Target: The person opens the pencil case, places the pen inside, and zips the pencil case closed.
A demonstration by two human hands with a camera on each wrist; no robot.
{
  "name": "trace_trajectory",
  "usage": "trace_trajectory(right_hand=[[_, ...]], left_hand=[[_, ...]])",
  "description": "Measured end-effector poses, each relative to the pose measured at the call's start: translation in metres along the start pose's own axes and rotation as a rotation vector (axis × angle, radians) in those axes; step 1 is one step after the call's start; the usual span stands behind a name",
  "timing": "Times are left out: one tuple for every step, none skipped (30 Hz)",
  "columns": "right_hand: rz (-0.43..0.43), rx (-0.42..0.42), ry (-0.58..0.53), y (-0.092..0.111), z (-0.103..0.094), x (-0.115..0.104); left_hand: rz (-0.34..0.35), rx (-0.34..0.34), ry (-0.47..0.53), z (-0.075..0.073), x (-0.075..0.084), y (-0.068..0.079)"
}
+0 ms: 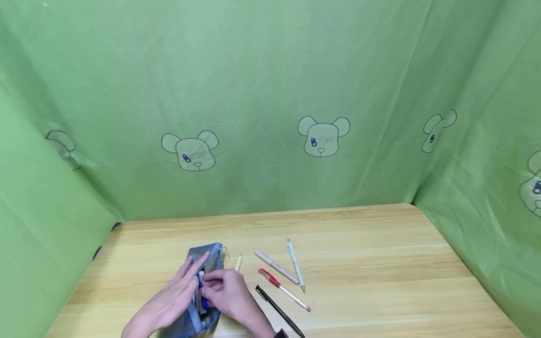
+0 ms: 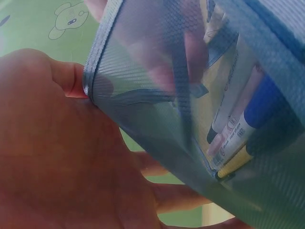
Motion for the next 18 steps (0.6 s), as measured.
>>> trace_trajectory(right_hand=[[0.016,-0.018,-0.041,0.000,0.002,0.000],[0.030,-0.030,-0.074,0.001,0.003,0.000],[0.038,-0.035,-0.088,0.001,0.004,0.000],[0.042,-0.035,-0.089,0.001,0.004,-0.001],[0.040,-0.030,-0.077,0.001,0.003,-0.002],[0.037,-0.023,-0.061,0.001,0.001,-0.002],[0.030,-0.018,-0.043,0.001,0.000,-0.003],[0.021,-0.015,-0.030,0.001,-0.002,-0.004],[0.012,-0.014,-0.021,0.001,-0.003,-0.005],[0.001,-0.016,-0.017,0.001,-0.005,-0.006],[-0.011,-0.014,-0.007,0.001,-0.007,-0.007],[-0.021,-0.011,0.005,0.001,-0.009,-0.008],[-0.033,-0.004,0.028,0.001,-0.012,-0.009],[-0.052,0.006,0.052,0.000,-0.015,-0.011],[-0.068,0.022,0.082,0.000,-0.019,-0.012],[-0.085,0.040,0.115,0.000,-0.022,-0.014],[-0.103,0.060,0.148,0.000,-0.026,-0.017],[-0.124,0.081,0.183,0.000,-0.030,-0.019]], left_hand=[[0.002,0.000,-0.002,0.000,0.000,0.000],[0.006,0.001,-0.003,0.000,0.000,0.000],[0.009,0.001,-0.004,0.000,0.001,0.000],[0.013,-0.001,-0.003,0.000,0.001,0.001],[0.016,-0.002,0.000,-0.001,0.001,0.001],[0.018,-0.002,0.004,-0.001,0.001,0.001],[0.020,-0.002,0.006,-0.001,0.001,0.001],[0.023,-0.003,0.008,-0.001,0.001,0.001],[0.024,-0.003,0.010,-0.001,0.001,0.001],[0.026,-0.003,0.010,-0.001,0.001,0.001],[0.027,-0.002,0.009,-0.001,0.000,0.001],[0.029,-0.002,0.008,-0.001,0.000,0.001],[0.032,-0.001,0.007,-0.001,0.000,0.001],[0.034,0.000,0.007,-0.001,0.000,0.001],[0.037,0.002,0.005,-0.001,0.000,0.001],[0.037,0.003,0.006,-0.001,0.000,0.001],[0.035,0.004,0.006,-0.001,0.000,0.001],[0.033,0.004,0.006,-0.001,0.000,0.001]])
Point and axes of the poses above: each hand's wrist, its own y-axis away from the middle knuckle, its own z-axis out of the palm, x = y × z, the point moved 6 cm from there along -y, towards the middle knuckle, and after that the axes turned 1 degree about -z, right-handed, at the moved point
